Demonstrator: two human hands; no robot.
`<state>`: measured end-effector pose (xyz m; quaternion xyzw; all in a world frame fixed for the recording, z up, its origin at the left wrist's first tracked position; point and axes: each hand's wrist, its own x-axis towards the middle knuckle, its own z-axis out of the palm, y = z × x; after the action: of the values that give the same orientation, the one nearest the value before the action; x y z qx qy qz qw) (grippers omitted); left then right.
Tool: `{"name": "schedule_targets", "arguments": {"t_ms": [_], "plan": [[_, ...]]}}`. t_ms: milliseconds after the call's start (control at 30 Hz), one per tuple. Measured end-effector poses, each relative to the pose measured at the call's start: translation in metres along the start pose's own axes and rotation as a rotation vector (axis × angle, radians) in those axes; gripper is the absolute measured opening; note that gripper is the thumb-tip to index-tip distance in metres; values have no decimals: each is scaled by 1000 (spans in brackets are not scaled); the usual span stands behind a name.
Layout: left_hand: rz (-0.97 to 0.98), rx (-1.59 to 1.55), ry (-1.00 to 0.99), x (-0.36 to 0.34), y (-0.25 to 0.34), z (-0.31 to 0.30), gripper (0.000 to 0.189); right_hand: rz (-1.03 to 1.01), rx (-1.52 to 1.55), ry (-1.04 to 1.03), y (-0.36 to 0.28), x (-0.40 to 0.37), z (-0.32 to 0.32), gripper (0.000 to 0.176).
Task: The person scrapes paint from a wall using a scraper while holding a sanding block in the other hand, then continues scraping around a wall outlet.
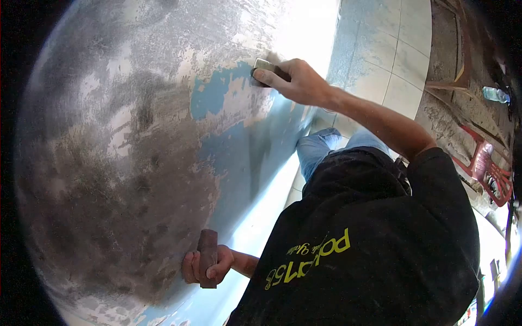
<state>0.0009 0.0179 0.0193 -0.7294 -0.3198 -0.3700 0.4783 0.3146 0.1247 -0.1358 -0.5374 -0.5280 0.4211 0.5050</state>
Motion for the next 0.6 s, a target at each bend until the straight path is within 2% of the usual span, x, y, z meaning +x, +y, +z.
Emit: {"name": "schedule_targets", "arguments": {"t_ms": [67,133,200,267,300,333,400,433,500,533,600], "plan": [[-6,12,-16,1,2,0,48,52,37,20,2,-5,15,61],[-17,29,-22,3,4,0,48,217,166,27,8,-8,27,60],[-25,55,-24,3,5,0,48,173,125,18,13,-1,17,60],[-21,28,-13,3,4,0,48,-156,-114,102,7,10,-5,58],[-20,32,-13,3,4,0,48,-39,-392,-41,-7,16,-21,50],[-22,24,-5,3,4,2,48,-179,-504,-11,-4,21,-26,49],[-25,14,2,1,4,1,47,-329,-577,22,-8,24,-33,51],[-27,32,-8,0,4,0,47,-326,-578,24,-9,22,-32,51],[-26,42,-24,1,4,0,47,-137,-374,-16,-8,16,-22,52],[-50,42,-3,2,5,2,47,-214,-133,74,-4,11,-8,55],[-67,45,17,4,6,4,47,34,-55,-34,-8,0,4,54]]}}
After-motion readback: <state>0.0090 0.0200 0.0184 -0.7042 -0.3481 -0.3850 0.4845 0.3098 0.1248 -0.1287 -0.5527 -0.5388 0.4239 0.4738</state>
